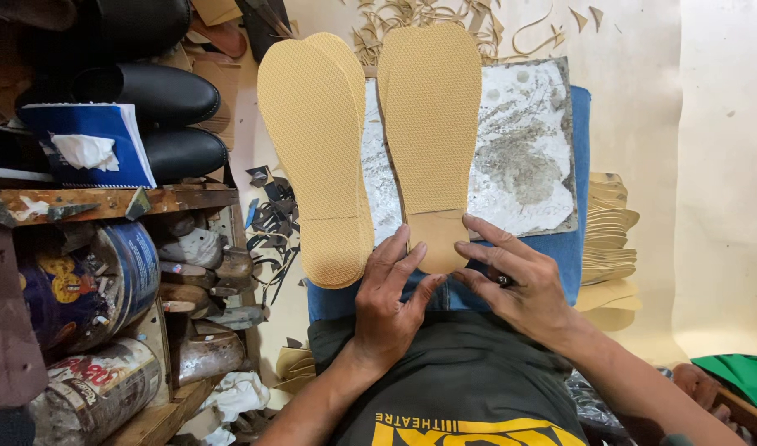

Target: The person uses a small template and a pen to trace a curved line on the heel area of several stacked shoe insoles. They repeatedly align the template, trace the outline, and move to the next insole in the stack.

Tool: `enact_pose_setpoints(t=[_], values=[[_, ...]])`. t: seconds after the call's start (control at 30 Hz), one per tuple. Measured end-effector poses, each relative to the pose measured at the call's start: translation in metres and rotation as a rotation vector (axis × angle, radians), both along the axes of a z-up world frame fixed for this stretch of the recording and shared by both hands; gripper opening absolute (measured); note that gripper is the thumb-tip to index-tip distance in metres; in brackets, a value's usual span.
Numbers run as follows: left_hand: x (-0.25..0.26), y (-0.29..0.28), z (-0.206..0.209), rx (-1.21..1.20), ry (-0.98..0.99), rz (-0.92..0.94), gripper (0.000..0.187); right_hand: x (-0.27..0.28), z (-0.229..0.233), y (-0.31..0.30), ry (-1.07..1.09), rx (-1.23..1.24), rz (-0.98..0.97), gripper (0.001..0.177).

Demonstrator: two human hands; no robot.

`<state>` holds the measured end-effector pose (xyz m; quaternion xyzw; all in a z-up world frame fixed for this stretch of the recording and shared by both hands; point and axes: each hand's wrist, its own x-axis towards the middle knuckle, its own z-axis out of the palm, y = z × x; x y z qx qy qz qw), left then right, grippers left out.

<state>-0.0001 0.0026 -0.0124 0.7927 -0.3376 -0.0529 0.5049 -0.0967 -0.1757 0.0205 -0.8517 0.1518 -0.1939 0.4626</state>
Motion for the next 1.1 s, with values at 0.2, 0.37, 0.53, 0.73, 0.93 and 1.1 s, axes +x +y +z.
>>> enact_pose_setpoints(t=[0.2, 0.37, 0.53, 0.73, 0.93, 1.1], values=[[0.003, -0.001, 0.009, 0.048, -0.035, -0.02, 0.043, 0.0, -0.001, 0.004, -0.005, 0.015, -0.04, 0.032], [0.009, 0.0, 0.009, 0.059, -0.027, -0.062, 0.045, -0.004, -0.008, 0.005, -0.034, 0.035, -0.049, 0.032], [0.01, -0.001, 0.012, 0.059, -0.022, -0.069, 0.046, -0.005, -0.01, 0.004, -0.051, 0.039, -0.052, 0.033], [0.007, 0.0, 0.005, 0.055, -0.007, -0.054, 0.046, -0.001, -0.002, 0.0, -0.008, 0.06, -0.046, 0.032], [0.004, 0.0, 0.002, 0.08, -0.048, -0.043, 0.043, -0.003, -0.001, -0.002, 0.059, 0.055, -0.056, 0.029], [0.007, -0.001, 0.011, 0.107, -0.139, -0.068, 0.04, 0.0, 0.006, -0.002, 0.077, 0.066, -0.033, 0.031]])
